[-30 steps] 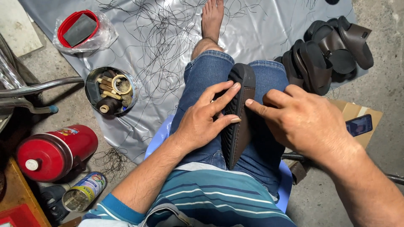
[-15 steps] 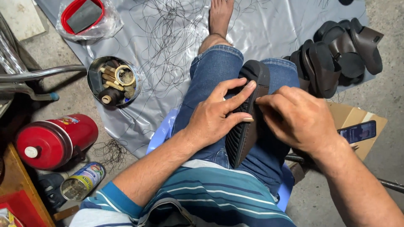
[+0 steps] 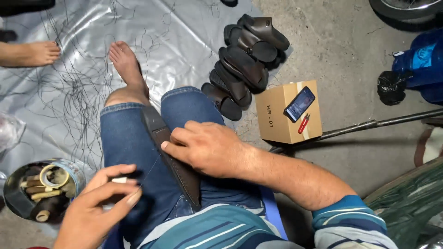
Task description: The person is seated and sewing a brown sandal sole using a needle and black thread. They repeatedly push the needle through the sole and pull the thread tight to secure the stitching. The task is performed on the person's lap with a stack of similar sandals visible nearby.
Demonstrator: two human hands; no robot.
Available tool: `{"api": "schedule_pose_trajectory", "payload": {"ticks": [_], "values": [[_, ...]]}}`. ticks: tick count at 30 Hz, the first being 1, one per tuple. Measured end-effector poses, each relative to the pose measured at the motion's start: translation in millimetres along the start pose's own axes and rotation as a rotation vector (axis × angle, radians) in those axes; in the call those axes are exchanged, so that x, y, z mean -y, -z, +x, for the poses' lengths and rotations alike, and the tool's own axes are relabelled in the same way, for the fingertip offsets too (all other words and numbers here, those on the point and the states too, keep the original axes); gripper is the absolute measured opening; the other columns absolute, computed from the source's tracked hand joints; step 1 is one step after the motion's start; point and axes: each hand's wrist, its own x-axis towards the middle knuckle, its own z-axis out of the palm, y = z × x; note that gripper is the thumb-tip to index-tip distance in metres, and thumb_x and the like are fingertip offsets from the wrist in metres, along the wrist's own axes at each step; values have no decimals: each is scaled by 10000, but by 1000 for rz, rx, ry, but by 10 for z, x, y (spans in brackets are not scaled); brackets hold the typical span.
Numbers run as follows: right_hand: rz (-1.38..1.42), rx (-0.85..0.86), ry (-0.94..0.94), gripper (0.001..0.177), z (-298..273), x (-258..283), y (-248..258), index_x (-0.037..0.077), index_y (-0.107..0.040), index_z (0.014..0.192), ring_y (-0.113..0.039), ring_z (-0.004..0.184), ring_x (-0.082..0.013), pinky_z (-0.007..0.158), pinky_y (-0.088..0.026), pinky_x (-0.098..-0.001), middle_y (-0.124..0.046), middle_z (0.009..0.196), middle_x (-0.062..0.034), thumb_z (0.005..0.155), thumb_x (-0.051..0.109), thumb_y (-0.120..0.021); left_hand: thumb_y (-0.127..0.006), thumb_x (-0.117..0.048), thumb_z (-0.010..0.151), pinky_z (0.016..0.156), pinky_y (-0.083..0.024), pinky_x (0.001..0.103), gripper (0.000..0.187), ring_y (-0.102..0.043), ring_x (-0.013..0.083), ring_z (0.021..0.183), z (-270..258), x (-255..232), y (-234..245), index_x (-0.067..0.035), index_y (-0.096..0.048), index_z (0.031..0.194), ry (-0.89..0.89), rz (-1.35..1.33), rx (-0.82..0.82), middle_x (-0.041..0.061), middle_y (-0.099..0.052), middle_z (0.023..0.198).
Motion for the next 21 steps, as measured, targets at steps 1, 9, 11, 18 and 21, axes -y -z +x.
{"api": "schedule_pose_trajectory", "payload": {"ticks": [1, 9, 11, 18, 21], "values": [[-3, -8, 0, 288, 9, -22, 23, 109, -536, 1164, -469, 686, -249, 475, -435, -398, -512, 883, -48, 885, 150, -476, -700, -59, 663, 828, -455, 243, 84, -666, 122, 853, 18, -11, -40, -82, -758, 720, -5, 6, -1, 48, -632, 1153], [171, -4, 118, 368, -41, -195, 95, 124, -484, 1241, -517, 792, -309, 613, -416, -408, -541, 1000, -103, 874, 112, -473, -557, -187, 815, 767, -451, 280, 177, -620, 155, 829, 381, -240, -358, -124, -624, 966, -132, 205, -217, 9, -664, 913], [140, 34, 142, 433, -49, -219, 68, 143, -488, 1250, -525, 811, -298, 640, -429, -394, -539, 1029, -96, 818, 109, -492, -560, -219, 810, 724, -457, 315, 186, -646, 179, 824, 360, -315, -402, -141, -561, 979, -84, 255, -248, 15, -655, 901], [-20, 33, 113, 342, -45, -190, 92, 139, -522, 1197, -499, 714, -247, 567, -449, -346, -519, 966, -69, 856, 133, -499, -441, -160, 823, 600, -477, 517, 478, -600, 377, 719, 280, -725, -330, -317, -401, 1272, -116, 443, -11, 66, -509, 867], [-126, 396, -47, 524, 17, -141, 298, 299, -421, 1314, -540, 738, -227, 439, -531, -376, -472, 922, -48, 806, 209, -515, -451, -133, 823, 509, -500, 493, 647, -561, 326, 621, 333, -619, -322, -432, -270, 1367, -96, 668, 81, 43, -411, 825]]}}
